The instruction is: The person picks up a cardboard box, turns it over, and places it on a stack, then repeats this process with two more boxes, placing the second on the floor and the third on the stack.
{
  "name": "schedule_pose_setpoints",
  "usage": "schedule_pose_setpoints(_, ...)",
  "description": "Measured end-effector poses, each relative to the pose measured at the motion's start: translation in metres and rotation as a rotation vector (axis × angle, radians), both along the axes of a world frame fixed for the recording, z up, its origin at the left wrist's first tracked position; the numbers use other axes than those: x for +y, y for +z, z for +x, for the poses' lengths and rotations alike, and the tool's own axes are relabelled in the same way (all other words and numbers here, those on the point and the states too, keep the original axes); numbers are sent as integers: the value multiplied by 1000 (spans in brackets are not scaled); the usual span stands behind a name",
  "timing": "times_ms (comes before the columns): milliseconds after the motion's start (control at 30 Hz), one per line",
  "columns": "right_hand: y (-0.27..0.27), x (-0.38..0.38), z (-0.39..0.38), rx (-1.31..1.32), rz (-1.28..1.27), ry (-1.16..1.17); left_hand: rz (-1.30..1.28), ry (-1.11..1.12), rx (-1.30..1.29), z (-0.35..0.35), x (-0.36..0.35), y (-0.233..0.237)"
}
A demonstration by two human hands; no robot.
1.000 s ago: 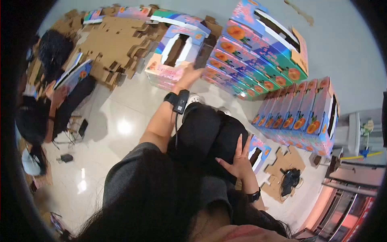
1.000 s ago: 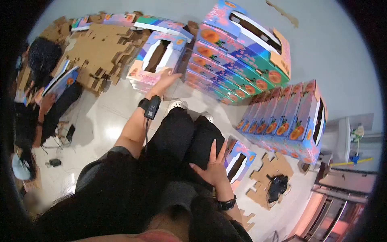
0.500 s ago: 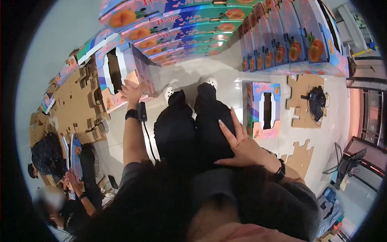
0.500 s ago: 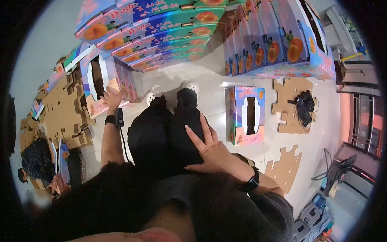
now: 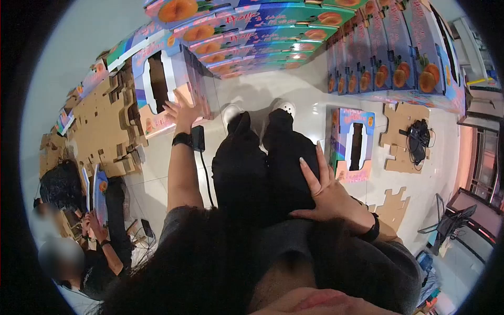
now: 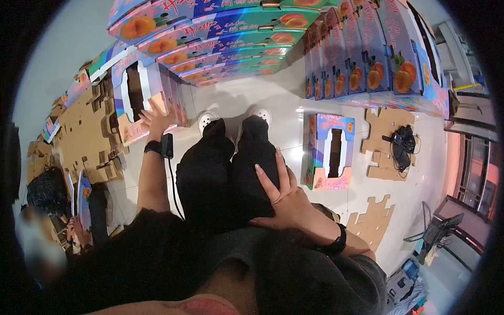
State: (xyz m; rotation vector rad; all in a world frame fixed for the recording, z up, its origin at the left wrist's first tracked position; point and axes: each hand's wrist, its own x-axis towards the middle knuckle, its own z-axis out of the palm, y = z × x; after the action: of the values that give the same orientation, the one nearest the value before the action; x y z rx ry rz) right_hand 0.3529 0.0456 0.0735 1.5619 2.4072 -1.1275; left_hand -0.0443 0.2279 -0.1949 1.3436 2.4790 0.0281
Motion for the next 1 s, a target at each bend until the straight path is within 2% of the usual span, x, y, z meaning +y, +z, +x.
schedule_pose_setpoints(333,-1,2,-1,31,75,-8,-222,42,-90,-3,5,23)
schedule_pose_setpoints(567,-1,4,-7,5,38,-4,-229,23,-104,-6,4,26)
schedule_pose_setpoints(700,-8,4,-6,10,104,35,-228,27,-83,-2,5,21)
schedule_pose_setpoints(867,2,4,-14,-36,94,21,-311,21,-10,-2,9,20)
schedule_pose_setpoints(1000,2,-3,-13,-22,119,-13,-205,18,-69,-9,5,13)
